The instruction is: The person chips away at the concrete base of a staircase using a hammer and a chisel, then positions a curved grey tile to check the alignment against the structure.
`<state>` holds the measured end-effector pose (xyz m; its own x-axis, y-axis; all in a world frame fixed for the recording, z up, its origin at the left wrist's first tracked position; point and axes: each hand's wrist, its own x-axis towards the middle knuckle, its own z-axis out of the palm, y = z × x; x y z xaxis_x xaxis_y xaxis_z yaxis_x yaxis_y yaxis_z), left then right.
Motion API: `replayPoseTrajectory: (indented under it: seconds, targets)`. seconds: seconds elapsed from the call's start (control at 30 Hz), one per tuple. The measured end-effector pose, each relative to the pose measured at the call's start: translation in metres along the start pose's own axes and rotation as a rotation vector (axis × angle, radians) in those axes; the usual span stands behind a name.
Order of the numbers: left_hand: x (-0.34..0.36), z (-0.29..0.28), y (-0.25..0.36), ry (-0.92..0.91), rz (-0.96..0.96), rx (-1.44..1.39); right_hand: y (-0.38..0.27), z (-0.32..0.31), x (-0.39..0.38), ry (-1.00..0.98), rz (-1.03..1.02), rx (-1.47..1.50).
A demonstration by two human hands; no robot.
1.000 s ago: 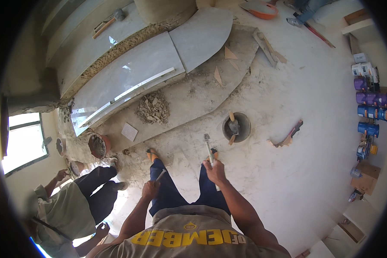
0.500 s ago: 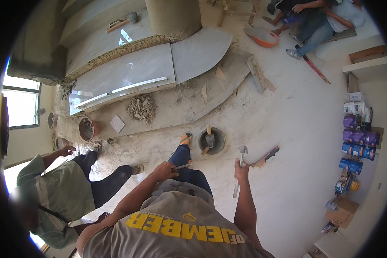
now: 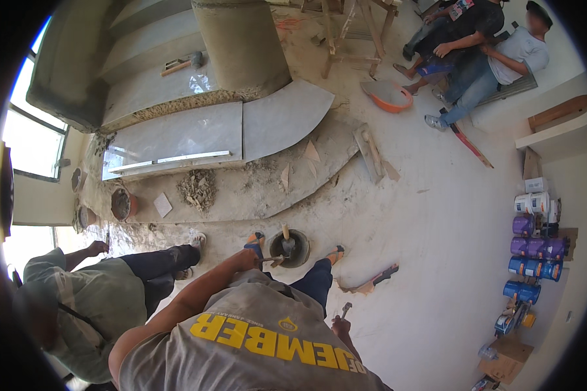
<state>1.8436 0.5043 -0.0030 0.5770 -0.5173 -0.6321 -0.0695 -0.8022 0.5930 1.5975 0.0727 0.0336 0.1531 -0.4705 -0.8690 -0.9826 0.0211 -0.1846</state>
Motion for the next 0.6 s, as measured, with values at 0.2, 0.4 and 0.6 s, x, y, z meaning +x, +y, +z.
replayPoseTrajectory:
  seconds: [0.2,0.4,0.6]
  targets:
    - [0.060,0.031,0.082,-0.050,-0.147,0.054,-0.037,-0.115,0.066,-0.113,-0.033,-0.124]
    - [0.110,-0.004,0.238,0.038,-0.145,0.077,-0.062,-0.219,0.148,-0.206,-0.150,0.052]
    - [0.147,-0.024,0.357,0.130,-0.058,0.063,-0.150,-0.252,0.147,-0.273,-0.302,0.015]
